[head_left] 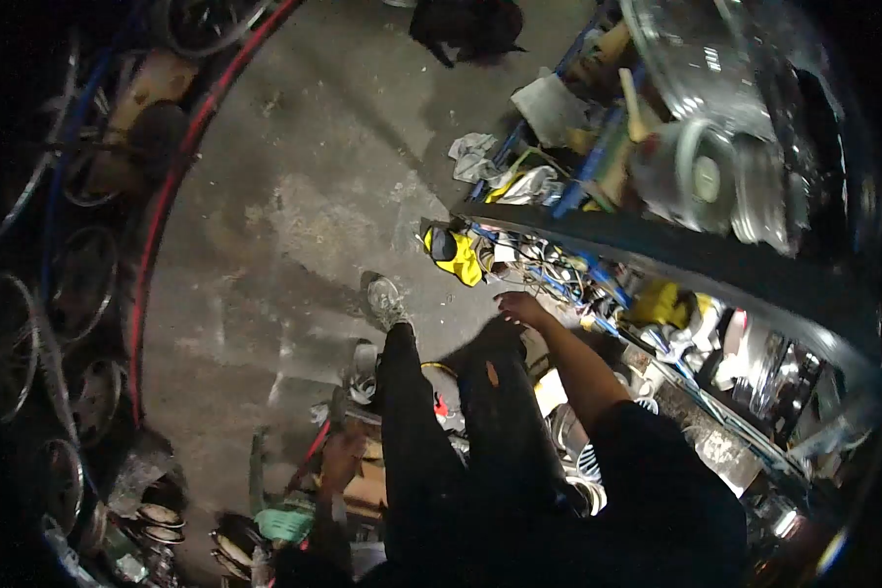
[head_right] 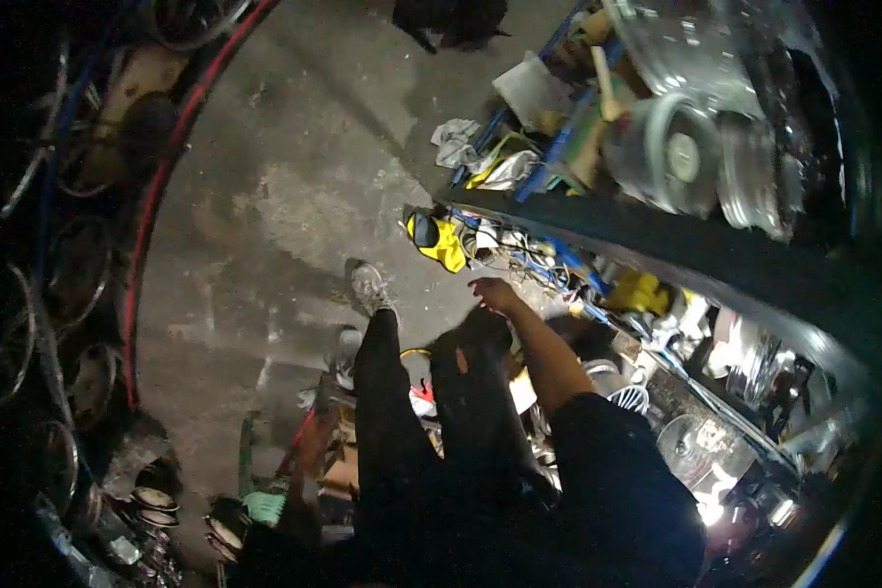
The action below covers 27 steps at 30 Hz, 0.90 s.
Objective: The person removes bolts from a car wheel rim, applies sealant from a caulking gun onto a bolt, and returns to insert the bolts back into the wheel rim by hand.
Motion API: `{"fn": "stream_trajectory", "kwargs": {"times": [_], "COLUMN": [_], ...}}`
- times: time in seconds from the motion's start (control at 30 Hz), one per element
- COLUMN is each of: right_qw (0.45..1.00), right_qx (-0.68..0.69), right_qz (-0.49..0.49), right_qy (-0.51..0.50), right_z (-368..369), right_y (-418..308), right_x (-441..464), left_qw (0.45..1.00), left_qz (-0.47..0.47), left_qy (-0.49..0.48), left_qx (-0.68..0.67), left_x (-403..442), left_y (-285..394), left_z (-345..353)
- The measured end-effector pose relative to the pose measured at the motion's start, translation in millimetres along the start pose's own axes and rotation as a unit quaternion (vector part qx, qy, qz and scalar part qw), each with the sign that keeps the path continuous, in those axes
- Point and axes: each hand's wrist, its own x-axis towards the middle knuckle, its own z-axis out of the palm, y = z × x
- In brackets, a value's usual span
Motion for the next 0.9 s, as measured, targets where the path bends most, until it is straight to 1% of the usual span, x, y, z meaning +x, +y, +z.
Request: {"fn": "stream_trajectory", "kwargs": {"times": [0.03, 0.07, 0.1, 0.17, 0.2, 0.23, 0.3, 0.33, 0.4, 0.43, 0.47, 0.5, 0.57, 0.6, 0.63, 0.67, 0.7, 0.73, 0.77, 0.8, 0.83, 0.87, 0.9], "right_qw": [0.989, 0.969, 0.932, 0.968, 0.944, 0.898, 0.947, 0.950, 0.972, 0.979, 0.965, 0.934, 0.936, 0.942, 0.912, 0.932, 0.928, 0.907, 0.940, 0.903, 0.889, 0.896, 0.882], "right_qx": [-0.081, -0.207, -0.328, -0.198, -0.302, -0.402, -0.299, -0.292, -0.220, -0.184, -0.208, -0.236, -0.322, -0.323, -0.394, -0.346, -0.369, -0.416, -0.331, -0.419, -0.440, -0.410, -0.411], "right_qz": [0.119, 0.126, 0.140, 0.053, -0.039, -0.132, -0.023, -0.017, -0.008, -0.019, -0.085, -0.186, -0.049, 0.064, 0.113, 0.097, 0.011, -0.002, 0.019, 0.038, 0.005, 0.060, 0.040], "right_qy": [0.009, 0.033, 0.056, 0.147, 0.124, 0.119, 0.116, 0.111, 0.085, 0.084, 0.136, 0.192, 0.133, 0.058, 0.007, 0.046, 0.058, 0.069, 0.084, 0.088, 0.125, 0.158, 0.227], "right_z": [6.8, 15.8, 24.3, 35.3, 42.2, 49.6, 59.1, 59.2, 40.9, 32.9, 28.3, 11.0, 58.4, 53.5, 41.8, 37.2, 33.2, 26.8, 18.8, 12.3, 5.1, 2.5, -15.7], "right_y": [6.9, 49.9, 94.3, 150.0, 135.8, 118.4, 159.9, 176.6, 249.5, 295.1, 319.6, 296.4, 141.1, 105.5, 97.4, 88.3, 74.7, 59.9, 26.9, -11.0, -41.7, -85.1, -85.3], "right_x": [51.0, 110.9, 171.4, 267.8, 292.7, 315.6, 355.5, 373.7, 393.3, 372.7, 335.0, 334.7, 152.8, 82.3, 20.1, -54.6, -132.2, -194.7, -251.9, -300.4, -342.9, -368.9, -383.7], "left_qw": [0.999, 0.998, 0.993, 0.980, 0.973, 0.966, 0.952, 0.946, 0.934, 0.927, 0.920, 0.913, 0.897, 0.888, 0.880, 0.869, 0.864, 0.863, 0.883, 0.867, 0.873, 0.878, 0.882], "left_qz": [-0.024, -0.059, -0.093, -0.147, -0.166, -0.182, -0.209, -0.217, -0.227, -0.233, -0.226, -0.214, -0.185, -0.174, -0.160, -0.141, -0.125, -0.112, -0.029, -0.105, -0.080, -0.055, -0.032], "left_qy": [-0.018, -0.032, -0.048, -0.056, -0.051, -0.040, -0.019, -0.003, 0.028, 0.040, 0.059, 0.081, 0.133, 0.149, 0.167, 0.185, 0.205, 0.225, 0.222, 0.277, 0.266, 0.255, 0.249], "left_qx": [0.015, -0.021, -0.057, -0.121, -0.151, -0.180, -0.223, -0.243, -0.276, -0.292, -0.314, -0.338, -0.379, -0.398, -0.415, -0.437, -0.443, -0.439, -0.412, -0.401, -0.400, -0.401, -0.399], "left_x": [10.5, 16.0, 17.0, 15.5, 14.3, 18.8, 28.8, 35.3, 39.5, 37.6, 38.5, 37.1, 19.1, 7.4, -4.8, -20.6, -36.0, -49.7, -48.7, -55.5, -60.5, -65.8, -77.1], "left_y": [-25.0, -43.9, -62.5, -84.3, -85.5, -80.6, -61.3, -52.5, -40.8, -35.9, -31.3, -23.5, -14.1, -8.9, -3.1, 2.2, -0.4, -1.8, -49.4, -31.8, -3.3, 31.7, 70.3], "left_z": [19.8, 41.0, 60.2, 99.7, 116.2, 132.4, 150.5, 159.5, 173.1, 179.0, 182.3, 185.5, 180.2, 174.3, 163.2, 151.4, 138.0, 121.2, 110.2, 86.8, 59.5, 22.1, -20.9]}}
